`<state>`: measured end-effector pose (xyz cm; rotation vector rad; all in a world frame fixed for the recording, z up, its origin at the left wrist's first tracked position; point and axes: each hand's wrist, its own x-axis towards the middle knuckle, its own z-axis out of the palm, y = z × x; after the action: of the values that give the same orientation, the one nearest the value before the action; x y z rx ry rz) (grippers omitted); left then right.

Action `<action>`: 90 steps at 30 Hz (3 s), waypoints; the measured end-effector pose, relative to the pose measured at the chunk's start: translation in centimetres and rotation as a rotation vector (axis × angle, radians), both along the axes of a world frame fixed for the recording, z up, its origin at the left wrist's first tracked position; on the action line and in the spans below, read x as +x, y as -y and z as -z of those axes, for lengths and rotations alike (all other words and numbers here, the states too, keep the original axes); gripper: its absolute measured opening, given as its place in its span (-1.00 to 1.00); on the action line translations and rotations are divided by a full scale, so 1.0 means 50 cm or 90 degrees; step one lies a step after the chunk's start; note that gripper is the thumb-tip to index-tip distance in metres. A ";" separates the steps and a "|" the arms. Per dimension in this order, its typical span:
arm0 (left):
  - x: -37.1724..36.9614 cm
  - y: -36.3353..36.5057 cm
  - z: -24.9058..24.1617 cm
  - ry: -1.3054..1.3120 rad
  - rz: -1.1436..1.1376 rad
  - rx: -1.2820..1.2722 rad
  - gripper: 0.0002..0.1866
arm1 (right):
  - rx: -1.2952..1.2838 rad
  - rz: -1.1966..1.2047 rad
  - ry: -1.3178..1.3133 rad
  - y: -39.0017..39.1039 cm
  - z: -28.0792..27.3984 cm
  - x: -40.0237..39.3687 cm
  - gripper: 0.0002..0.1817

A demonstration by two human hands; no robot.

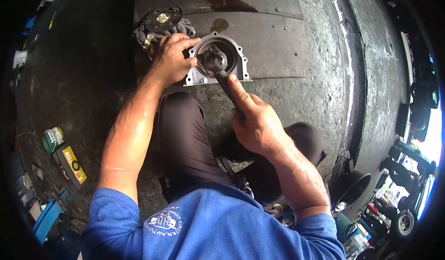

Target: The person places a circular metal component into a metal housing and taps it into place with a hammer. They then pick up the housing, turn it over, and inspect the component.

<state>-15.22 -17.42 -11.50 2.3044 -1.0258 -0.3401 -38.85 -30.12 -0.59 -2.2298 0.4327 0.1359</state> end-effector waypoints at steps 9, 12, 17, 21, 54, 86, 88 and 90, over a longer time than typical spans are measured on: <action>0.007 -0.002 0.001 0.011 0.030 -0.054 -0.45 | -0.019 -0.052 -0.129 0.002 0.043 0.007 -0.13; -0.008 -0.003 -0.009 0.047 -0.007 0.011 -0.44 | 0.013 -0.009 -0.040 0.003 0.026 0.007 -0.15; 0.003 -0.002 -0.024 -0.006 0.019 0.005 -0.44 | 0.039 0.096 0.136 0.053 -0.013 0.006 -0.20; 0.068 -0.013 -0.021 -0.379 -0.060 -0.212 -0.49 | -0.025 0.185 0.028 0.128 -0.062 0.008 -0.19; 0.024 0.101 -0.011 -0.150 0.022 0.049 -0.45 | 0.001 0.326 -0.033 0.287 0.057 -0.037 -0.16; -0.061 0.069 -0.107 0.142 0.358 0.205 -0.56 | -0.036 0.326 -0.017 0.293 0.080 -0.028 -0.16; -0.064 0.072 -0.115 0.137 0.347 0.225 -0.56 | -0.040 0.326 -0.014 0.292 0.082 -0.029 -0.16; -0.056 0.070 -0.111 0.136 0.362 0.212 -0.56 | -0.041 0.326 -0.015 0.292 0.082 -0.028 -0.17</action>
<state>-18.02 -20.89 -5.92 2.3261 -1.8580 -0.5278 -40.26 -44.72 -4.67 -2.1072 1.0142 -0.1243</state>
